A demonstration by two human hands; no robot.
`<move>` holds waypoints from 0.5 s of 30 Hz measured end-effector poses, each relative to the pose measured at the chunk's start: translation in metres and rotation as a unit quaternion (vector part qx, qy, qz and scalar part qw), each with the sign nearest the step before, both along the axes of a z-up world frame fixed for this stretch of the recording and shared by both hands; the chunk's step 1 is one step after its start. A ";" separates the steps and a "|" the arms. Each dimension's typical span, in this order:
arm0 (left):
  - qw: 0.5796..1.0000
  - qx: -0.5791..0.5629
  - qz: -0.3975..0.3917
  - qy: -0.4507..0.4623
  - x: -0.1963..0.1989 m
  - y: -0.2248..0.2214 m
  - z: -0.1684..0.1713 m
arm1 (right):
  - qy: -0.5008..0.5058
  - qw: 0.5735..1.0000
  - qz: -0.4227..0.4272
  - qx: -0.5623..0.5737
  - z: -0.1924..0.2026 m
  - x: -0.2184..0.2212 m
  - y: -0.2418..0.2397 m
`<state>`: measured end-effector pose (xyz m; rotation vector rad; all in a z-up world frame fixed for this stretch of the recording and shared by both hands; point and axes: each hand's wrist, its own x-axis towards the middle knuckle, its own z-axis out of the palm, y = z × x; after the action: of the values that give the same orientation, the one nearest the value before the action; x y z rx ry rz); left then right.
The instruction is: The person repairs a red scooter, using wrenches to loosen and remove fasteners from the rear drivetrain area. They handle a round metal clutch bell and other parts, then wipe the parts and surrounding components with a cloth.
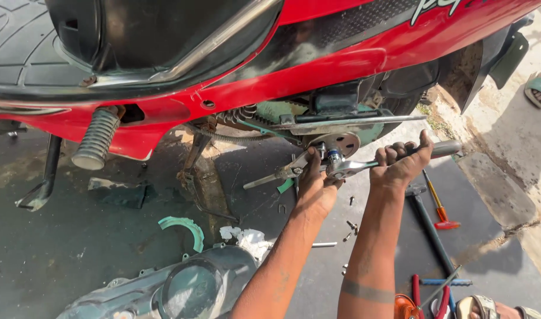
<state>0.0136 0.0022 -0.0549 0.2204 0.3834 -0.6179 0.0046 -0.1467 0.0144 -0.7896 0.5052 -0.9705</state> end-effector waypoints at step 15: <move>0.996 0.040 -0.032 0.067 -0.008 0.004 0.008 | -0.075 0.993 0.069 -0.066 0.028 0.006 0.033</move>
<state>0.0056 0.0062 -0.0469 0.2686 0.5328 -0.6822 0.0109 -0.1135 0.0423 -0.8524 0.2550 -0.9338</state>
